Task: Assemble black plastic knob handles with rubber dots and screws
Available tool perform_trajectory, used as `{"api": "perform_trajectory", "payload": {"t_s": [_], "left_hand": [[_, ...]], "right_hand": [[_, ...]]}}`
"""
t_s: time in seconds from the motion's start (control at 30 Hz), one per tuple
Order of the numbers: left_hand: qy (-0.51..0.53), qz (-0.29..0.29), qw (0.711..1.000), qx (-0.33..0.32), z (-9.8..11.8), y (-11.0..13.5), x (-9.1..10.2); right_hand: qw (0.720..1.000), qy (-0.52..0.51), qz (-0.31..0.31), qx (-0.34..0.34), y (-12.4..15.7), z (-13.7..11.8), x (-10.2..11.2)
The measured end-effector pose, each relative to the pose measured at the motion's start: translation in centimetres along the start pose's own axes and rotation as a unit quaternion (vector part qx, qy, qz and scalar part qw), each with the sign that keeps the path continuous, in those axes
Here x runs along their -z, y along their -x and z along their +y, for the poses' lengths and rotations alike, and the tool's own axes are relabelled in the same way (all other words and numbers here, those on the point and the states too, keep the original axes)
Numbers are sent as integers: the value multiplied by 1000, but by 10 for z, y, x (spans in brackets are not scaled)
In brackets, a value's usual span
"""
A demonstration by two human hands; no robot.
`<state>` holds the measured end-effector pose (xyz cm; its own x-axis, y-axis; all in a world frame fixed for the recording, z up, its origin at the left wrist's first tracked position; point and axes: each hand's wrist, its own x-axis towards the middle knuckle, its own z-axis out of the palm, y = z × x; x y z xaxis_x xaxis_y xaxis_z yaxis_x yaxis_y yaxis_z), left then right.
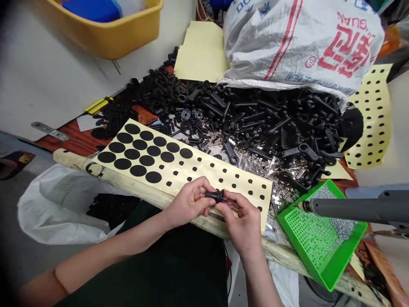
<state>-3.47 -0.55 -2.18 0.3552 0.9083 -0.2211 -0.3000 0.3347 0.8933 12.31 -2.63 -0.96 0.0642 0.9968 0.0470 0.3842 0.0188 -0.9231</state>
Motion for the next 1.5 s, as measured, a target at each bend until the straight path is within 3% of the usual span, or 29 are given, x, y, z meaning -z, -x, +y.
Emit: {"api": "perform_trajectory", "payload": {"t_s": [0.1, 0.17, 0.23, 0.37, 0.43, 0.57, 0.67, 0.77, 1.03, 1.13, 1.23, 1.33, 1.43, 1.5], "left_hand": [[8, -15, 1000, 4, 1, -1, 2], [10, -24, 1000, 4, 1, -2, 3], [15, -30, 999, 4, 1, -2, 3], [27, -29, 999, 1, 2, -3, 3], [41, -29, 999, 11, 3, -3, 4], [70, -62, 995, 25, 4, -4, 7], [94, -104, 990, 22, 3, -5, 10], [88, -109, 990, 20, 0, -5, 10], [29, -44, 998, -17, -6, -2, 3], [46, -42, 998, -12, -5, -3, 3], [51, -50, 997, -9, -5, -3, 4], [23, -55, 998, -33, -8, -1, 3], [-11, -39, 997, -60, -11, 0, 2], [-4, -38, 998, -55, -11, 0, 1]], "right_hand": [[992, 76, 4, 99, -1, 0, 0], [986, 102, 5, 131, -2, -1, 0], [990, 87, 7, 112, -3, -2, -1], [1000, 16, -16, -4, -4, -3, 1], [999, 21, -23, -17, -3, -4, 5], [990, 93, -33, 104, -4, -7, 18], [956, 157, -81, 237, -7, -10, 22], [936, 196, -67, 283, -12, -13, 20], [956, 259, -82, 111, -14, -19, 14], [965, 237, -39, 106, -10, -20, 19], [973, 190, -52, 122, -8, -22, 19], [988, 124, -87, 3, -11, -24, 12], [976, 61, -144, -151, -13, -22, 9], [981, 74, -118, -139, -12, -20, 12]]}}
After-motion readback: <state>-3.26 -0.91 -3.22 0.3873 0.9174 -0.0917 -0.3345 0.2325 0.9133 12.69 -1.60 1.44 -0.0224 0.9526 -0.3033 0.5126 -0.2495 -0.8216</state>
